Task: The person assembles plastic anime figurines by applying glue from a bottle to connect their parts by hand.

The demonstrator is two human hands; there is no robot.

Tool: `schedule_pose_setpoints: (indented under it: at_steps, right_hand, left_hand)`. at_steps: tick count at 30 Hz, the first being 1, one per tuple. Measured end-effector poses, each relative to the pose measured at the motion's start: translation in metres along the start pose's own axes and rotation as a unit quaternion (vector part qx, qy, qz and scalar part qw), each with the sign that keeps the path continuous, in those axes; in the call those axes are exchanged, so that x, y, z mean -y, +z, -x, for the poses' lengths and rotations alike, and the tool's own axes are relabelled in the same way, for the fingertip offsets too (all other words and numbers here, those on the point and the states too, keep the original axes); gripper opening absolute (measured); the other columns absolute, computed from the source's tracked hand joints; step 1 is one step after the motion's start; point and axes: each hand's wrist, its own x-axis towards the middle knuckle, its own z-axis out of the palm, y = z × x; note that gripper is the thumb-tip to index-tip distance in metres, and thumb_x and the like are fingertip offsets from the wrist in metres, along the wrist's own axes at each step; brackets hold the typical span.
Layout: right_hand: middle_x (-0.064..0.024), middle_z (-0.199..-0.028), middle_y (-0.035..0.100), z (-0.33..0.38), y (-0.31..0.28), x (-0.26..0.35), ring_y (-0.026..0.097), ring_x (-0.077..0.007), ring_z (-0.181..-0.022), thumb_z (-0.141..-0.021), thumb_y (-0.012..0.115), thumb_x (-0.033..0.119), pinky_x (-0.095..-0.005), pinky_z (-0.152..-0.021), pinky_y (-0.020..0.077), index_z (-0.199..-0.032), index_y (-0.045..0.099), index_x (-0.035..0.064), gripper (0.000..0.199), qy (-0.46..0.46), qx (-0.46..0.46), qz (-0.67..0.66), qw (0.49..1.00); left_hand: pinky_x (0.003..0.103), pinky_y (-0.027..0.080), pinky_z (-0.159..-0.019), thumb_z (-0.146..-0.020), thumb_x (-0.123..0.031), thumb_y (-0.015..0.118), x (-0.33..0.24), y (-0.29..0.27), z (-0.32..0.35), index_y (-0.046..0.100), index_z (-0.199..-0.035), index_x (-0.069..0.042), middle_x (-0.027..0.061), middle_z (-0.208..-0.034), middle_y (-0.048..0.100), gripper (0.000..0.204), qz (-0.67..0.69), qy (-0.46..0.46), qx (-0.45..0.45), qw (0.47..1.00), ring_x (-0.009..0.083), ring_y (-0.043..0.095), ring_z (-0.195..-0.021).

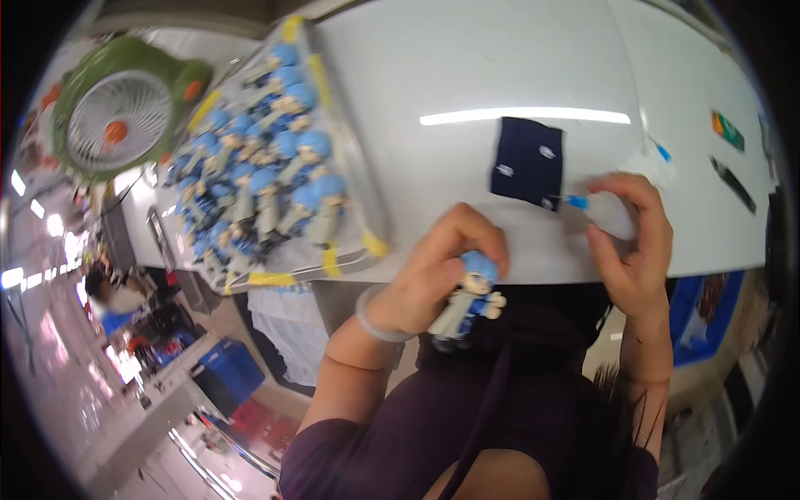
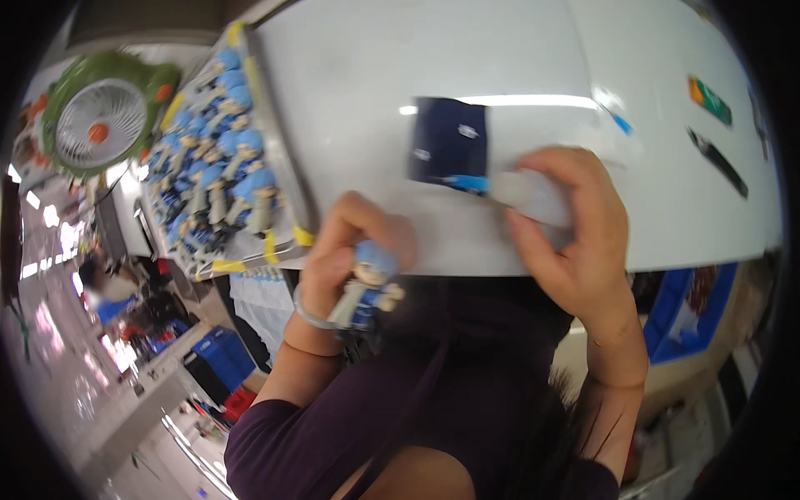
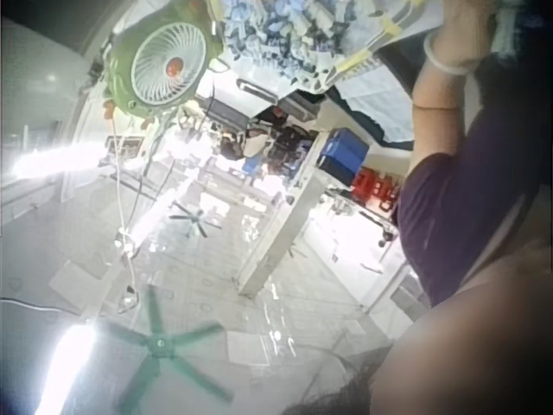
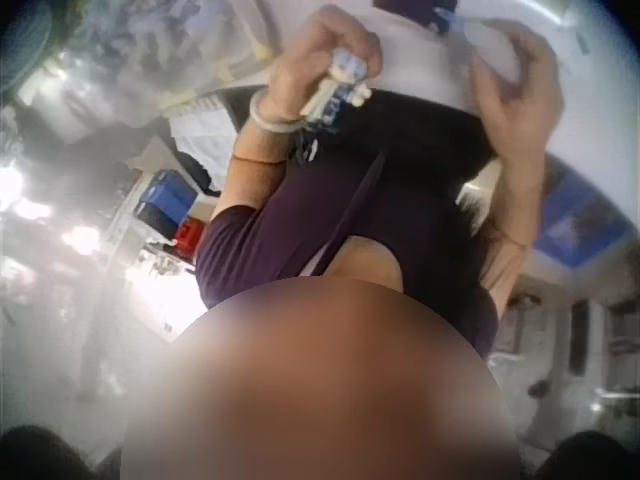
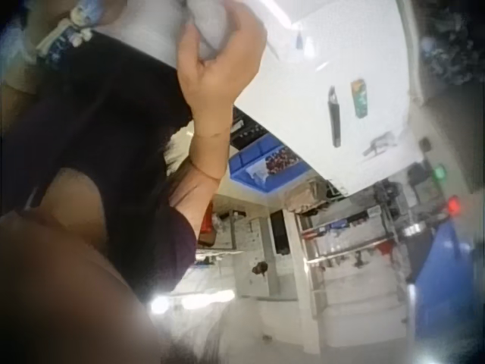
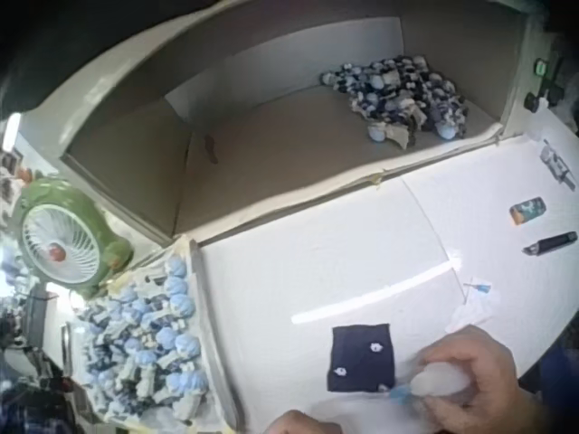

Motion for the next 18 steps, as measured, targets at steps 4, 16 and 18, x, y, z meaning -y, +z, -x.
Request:
schedule_pose_setpoints:
  at_steps: [4, 16, 18]
  right_hand:
    - [-0.0122, -0.1, 0.05, 0.011, -0.009, 0.001, 0.048, -0.0208, -0.096, -0.069, 0.053, 0.003, -0.0305, -0.09, 0.0333, -0.101, 0.047, -0.0023, 0.033, 0.155, -0.029, -0.084, 0.984]
    - [-0.0114, -0.101, 0.046, 0.02, -0.008, 0.0, 0.046, -0.0201, -0.095, -0.073, 0.05, 0.007, -0.0311, -0.09, 0.0321, -0.104, 0.043, -0.0038, 0.034, 0.16, -0.035, -0.152, 0.975]
    - [-0.0115, -0.101, 0.046, 0.017, -0.006, 0.0, 0.046, -0.0202, -0.095, -0.073, 0.05, 0.007, -0.0314, -0.09, 0.0324, -0.104, 0.043, -0.0037, 0.034, 0.16, -0.032, -0.148, 0.976]
  left_hand:
    - [0.028, 0.036, -0.073, -0.084, -0.026, 0.035, -0.001, 0.001, 0.001, 0.044, -0.093, 0.0, 0.0086, -0.087, 0.043, 0.029, -0.062, 0.004, 0.003, 0.998, 0.017, 0.044, -0.079]
    - [0.024, 0.038, -0.066, -0.077, -0.011, 0.033, -0.169, -0.098, 0.119, 0.048, -0.09, 0.0, 0.0067, -0.083, 0.051, 0.023, -0.507, 0.192, -0.582, 0.606, 0.0118, 0.046, -0.073]
    - [0.024, 0.037, -0.066, -0.077, -0.01, 0.033, -0.149, -0.107, 0.131, 0.048, -0.09, 0.0, 0.0072, -0.082, 0.051, 0.022, -0.527, 0.141, -0.595, 0.59, 0.0119, 0.046, -0.071]
